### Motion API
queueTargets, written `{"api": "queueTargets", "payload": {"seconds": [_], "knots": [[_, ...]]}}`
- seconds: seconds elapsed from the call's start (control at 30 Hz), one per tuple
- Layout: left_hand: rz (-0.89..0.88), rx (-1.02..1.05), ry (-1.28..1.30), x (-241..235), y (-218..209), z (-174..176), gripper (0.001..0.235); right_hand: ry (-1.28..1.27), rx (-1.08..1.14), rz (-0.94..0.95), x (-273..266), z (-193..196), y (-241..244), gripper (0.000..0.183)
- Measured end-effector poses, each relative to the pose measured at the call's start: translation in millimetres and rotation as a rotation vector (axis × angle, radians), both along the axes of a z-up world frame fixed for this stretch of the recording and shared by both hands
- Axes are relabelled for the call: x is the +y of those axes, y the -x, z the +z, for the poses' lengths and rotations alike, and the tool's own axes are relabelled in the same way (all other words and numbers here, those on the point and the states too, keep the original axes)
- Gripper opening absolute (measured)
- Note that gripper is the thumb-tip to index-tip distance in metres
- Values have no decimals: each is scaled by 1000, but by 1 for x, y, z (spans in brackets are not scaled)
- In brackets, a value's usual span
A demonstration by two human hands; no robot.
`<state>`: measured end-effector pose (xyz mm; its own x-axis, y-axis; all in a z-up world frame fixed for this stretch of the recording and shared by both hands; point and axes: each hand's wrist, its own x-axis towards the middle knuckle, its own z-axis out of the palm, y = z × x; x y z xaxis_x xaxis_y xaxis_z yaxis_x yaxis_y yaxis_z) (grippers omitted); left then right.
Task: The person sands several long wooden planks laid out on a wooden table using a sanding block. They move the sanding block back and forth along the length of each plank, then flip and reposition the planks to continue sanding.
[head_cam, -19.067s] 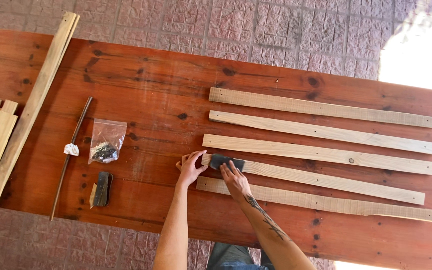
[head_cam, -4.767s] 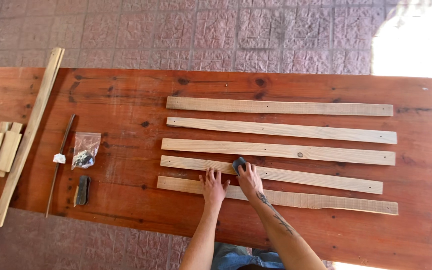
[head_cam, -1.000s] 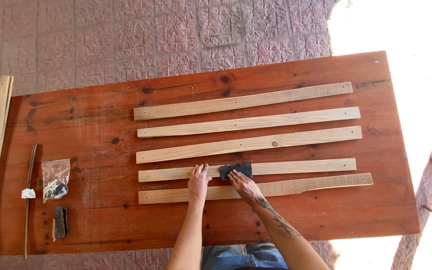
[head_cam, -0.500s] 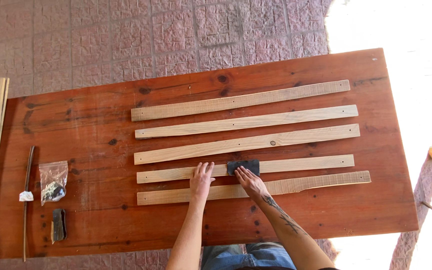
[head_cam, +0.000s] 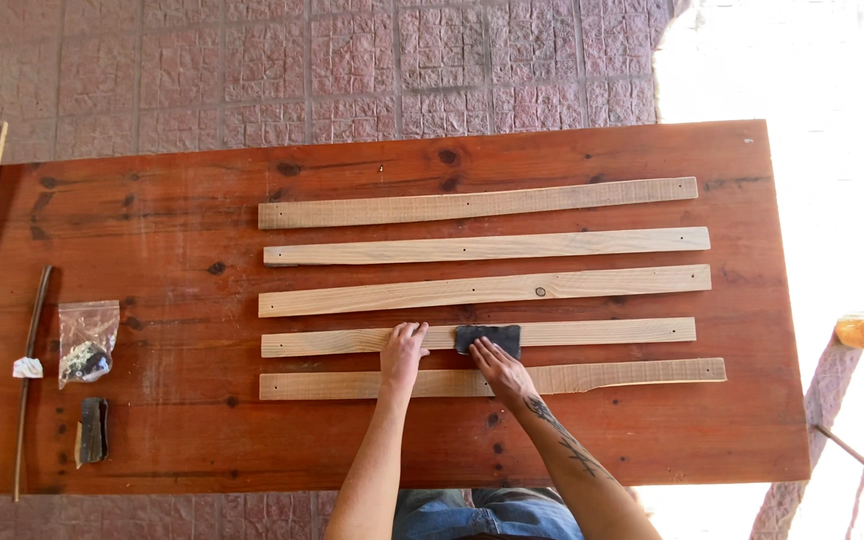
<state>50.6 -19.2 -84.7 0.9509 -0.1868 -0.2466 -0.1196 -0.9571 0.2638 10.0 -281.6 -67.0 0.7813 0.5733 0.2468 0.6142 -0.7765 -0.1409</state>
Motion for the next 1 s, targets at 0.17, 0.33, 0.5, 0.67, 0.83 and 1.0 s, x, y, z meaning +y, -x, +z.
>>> {"api": "queueTargets", "payload": {"seconds": [0.17,0.33,0.5,0.67,0.83,1.0], "knots": [[-32,-15,8,2,0,4,64,-25,-23,-54,8,-7,-11,43],[-16,-1,35,1,0,19,63,27,-59,-101,-11,11,-4,44],[19,34,40,-1,2,27,63,-2,-135,-45,2,3,-17,41],[48,36,66,-5,0,36,62,55,-175,-116,-31,9,-19,40],[38,37,59,-5,0,36,61,5,-105,-30,-39,-7,0,43],[43,68,49,-4,1,37,61,-33,-71,-73,-45,-7,-1,42]]}}
